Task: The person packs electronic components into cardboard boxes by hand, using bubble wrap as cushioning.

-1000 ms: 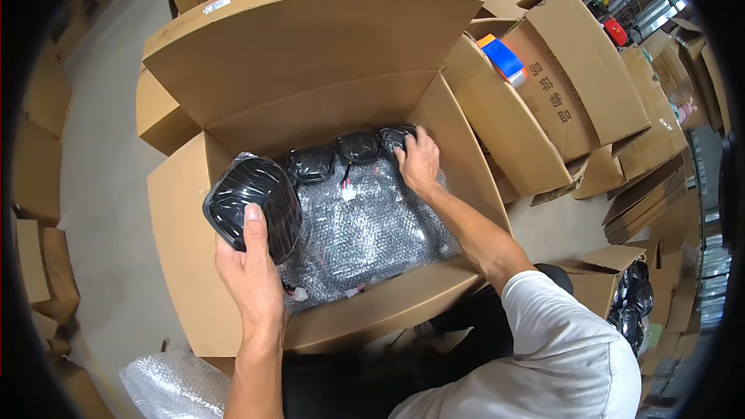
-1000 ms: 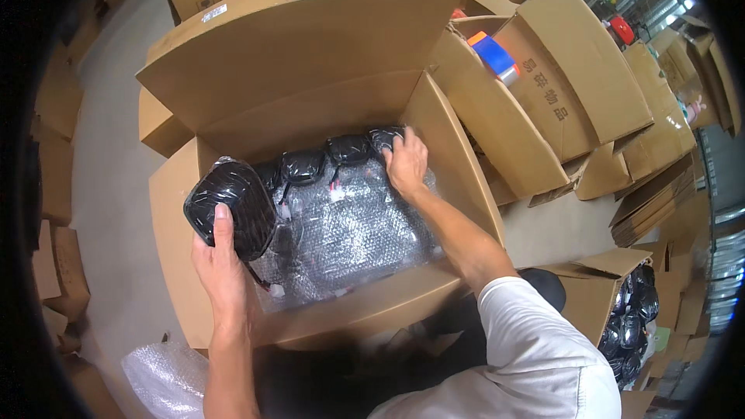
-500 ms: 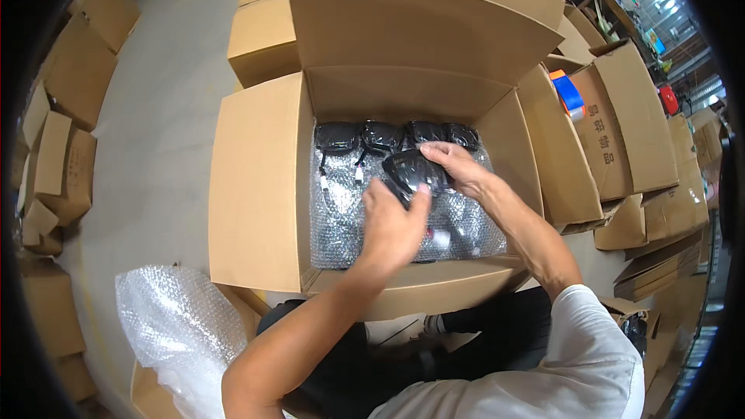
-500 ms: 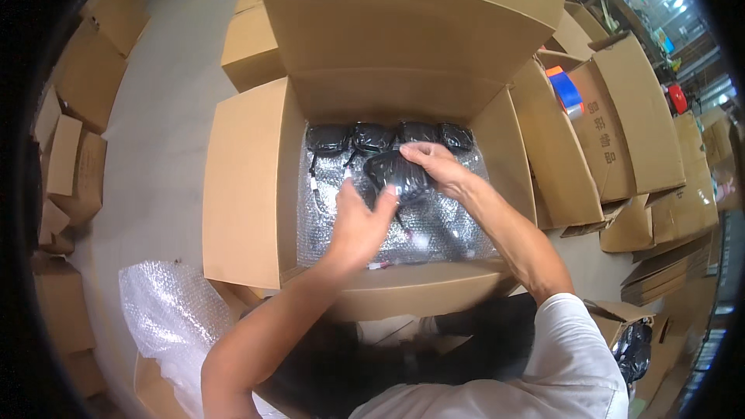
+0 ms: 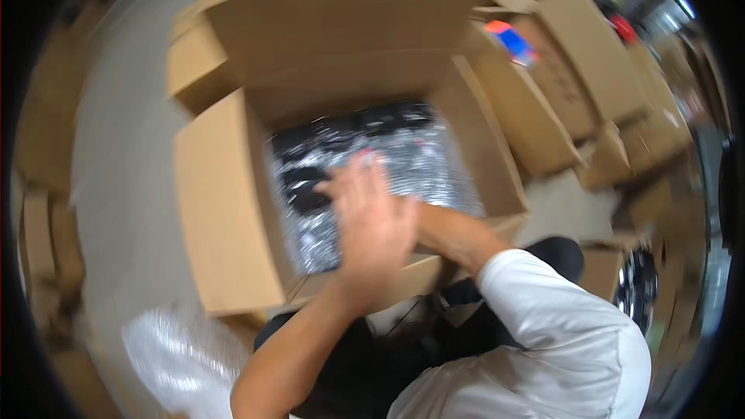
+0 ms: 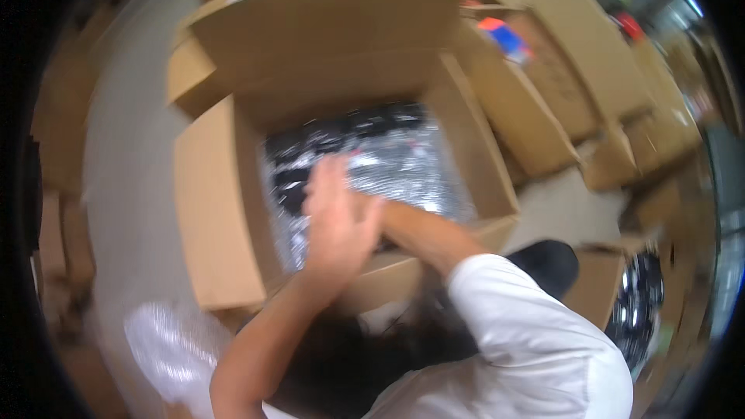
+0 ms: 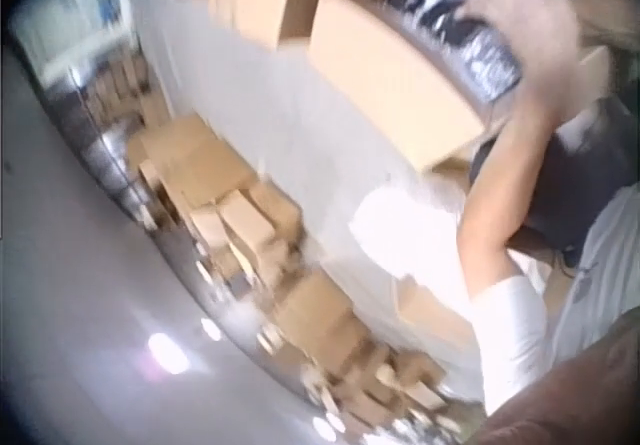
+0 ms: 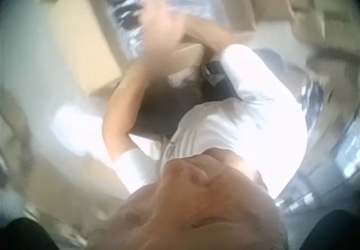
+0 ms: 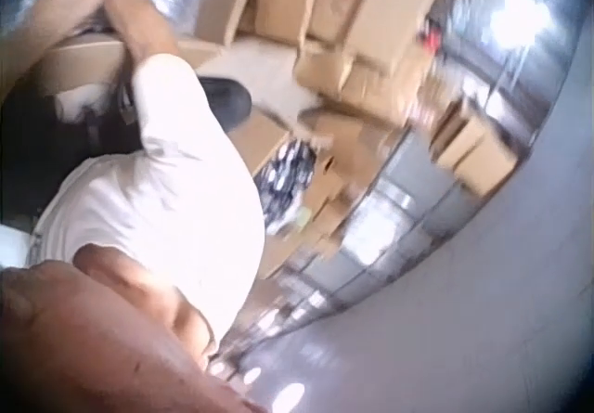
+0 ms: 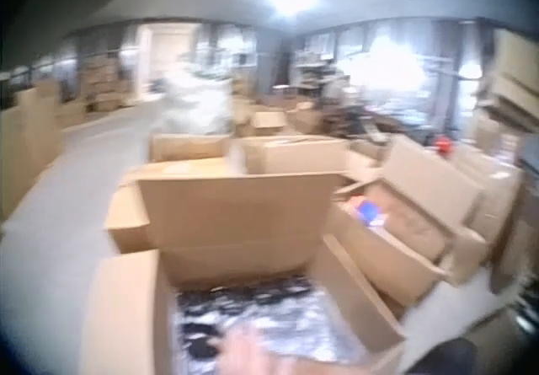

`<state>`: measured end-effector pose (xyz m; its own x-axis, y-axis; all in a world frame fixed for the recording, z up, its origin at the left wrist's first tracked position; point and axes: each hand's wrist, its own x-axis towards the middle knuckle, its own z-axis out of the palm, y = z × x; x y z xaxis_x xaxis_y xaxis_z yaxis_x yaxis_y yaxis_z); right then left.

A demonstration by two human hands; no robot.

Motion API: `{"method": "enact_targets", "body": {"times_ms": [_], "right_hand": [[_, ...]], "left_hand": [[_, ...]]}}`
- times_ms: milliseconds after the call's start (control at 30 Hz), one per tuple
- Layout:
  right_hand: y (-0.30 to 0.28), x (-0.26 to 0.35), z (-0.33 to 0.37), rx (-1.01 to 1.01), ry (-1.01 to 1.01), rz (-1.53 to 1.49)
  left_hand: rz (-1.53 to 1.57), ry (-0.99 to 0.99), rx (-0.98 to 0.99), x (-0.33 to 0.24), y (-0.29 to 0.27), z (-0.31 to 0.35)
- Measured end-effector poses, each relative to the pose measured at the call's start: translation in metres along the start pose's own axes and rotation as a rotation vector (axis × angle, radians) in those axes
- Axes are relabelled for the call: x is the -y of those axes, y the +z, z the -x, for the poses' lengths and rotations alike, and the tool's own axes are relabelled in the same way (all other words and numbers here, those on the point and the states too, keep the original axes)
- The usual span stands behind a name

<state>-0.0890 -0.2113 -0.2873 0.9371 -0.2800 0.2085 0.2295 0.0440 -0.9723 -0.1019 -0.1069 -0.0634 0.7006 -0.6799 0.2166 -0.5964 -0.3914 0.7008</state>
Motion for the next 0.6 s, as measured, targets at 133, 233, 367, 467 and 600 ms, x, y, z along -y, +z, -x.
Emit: {"method": "enact_targets", "body": {"times_ms": [133, 233, 367, 467, 600], "right_hand": [[-0.008, 0.037, -0.034, 0.136, -0.193, 0.380], [-0.083, 0.111, -0.008, 0.198, -0.120, 0.695], [-0.114, 0.342, 0.115, 0.436, 0.132, 1.257], [-0.205, 0.485, 0.264, -0.244, 0.184, 1.010], [-0.350, 0.575, 0.470, -1.539, 0.703, 1.310]], "left_hand": [[0.031, 0.232, 0.037, -0.018, -0.004, -0.012], [0.187, 0.356, -0.040, -0.060, 0.035, -0.018], [0.121, 0.231, -0.195, -0.013, 0.012, -0.018], [0.097, 0.191, -0.073, -0.022, 0.013, -0.020], [-0.020, 0.222, 0.002, -0.024, 0.018, -0.011]]}}
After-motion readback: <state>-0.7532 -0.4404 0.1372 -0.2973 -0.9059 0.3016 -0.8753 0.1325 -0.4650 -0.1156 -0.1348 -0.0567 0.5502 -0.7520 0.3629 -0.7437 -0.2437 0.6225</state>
